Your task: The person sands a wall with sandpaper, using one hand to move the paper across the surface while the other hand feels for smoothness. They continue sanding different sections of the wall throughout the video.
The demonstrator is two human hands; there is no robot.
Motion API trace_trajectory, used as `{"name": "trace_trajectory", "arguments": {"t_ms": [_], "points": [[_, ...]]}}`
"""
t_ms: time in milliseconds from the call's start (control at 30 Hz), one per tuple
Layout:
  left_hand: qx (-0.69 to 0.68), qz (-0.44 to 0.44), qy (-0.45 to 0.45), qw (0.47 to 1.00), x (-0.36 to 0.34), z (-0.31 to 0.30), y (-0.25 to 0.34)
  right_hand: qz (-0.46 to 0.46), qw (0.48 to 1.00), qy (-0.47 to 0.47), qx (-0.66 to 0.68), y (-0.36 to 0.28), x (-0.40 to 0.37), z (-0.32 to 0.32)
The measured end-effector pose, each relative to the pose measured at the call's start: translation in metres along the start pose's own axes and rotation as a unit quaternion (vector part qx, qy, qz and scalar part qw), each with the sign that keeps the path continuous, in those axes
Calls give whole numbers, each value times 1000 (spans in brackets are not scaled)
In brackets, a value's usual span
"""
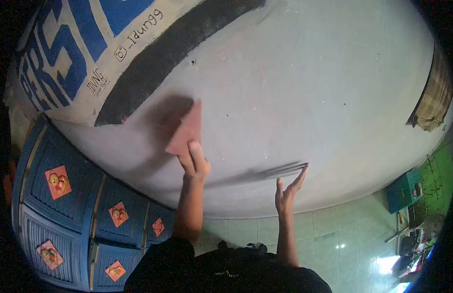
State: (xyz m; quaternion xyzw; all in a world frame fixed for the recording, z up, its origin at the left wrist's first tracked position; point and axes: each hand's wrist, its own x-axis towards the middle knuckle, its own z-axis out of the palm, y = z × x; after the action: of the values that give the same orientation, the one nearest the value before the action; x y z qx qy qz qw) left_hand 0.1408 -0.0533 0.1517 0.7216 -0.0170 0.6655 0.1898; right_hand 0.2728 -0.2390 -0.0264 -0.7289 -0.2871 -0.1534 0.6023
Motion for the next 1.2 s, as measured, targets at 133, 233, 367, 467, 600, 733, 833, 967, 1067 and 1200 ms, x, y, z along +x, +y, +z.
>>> {"name": "trace_trajectory", "arguments": {"t_ms": [133,233,367,467,600,733,833,967,1067,1200], "points": [[56,73,-95,991,7,5,11,-12,998,-60,-20,4,0,-19],[187,148,-61,969,37,15,14,3,996,-88,-18,4,2,-29],[167,145,7,975,35,33,-5,5,994,-108,-15,6,3,-36],[111,73,-25,991,21,41,20,16,992,-123,-28,10,3,-40],[101,96,-50,989,47,50,51,44,989,-140,-18,8,3,-43],[84,53,-87,991,99,68,62,52,988,-143,-19,2,5,-41],[117,71,-59,989,77,78,53,45,989,-141,-14,-3,7,-44],[110,152,-34,982,66,78,52,52,988,-146,22,-2,10,-45],[70,95,-88,989,112,85,68,41,988,-147,19,2,8,-44],[102,94,-101,985,126,92,66,44,989,-135,29,0,7,-42]]}}
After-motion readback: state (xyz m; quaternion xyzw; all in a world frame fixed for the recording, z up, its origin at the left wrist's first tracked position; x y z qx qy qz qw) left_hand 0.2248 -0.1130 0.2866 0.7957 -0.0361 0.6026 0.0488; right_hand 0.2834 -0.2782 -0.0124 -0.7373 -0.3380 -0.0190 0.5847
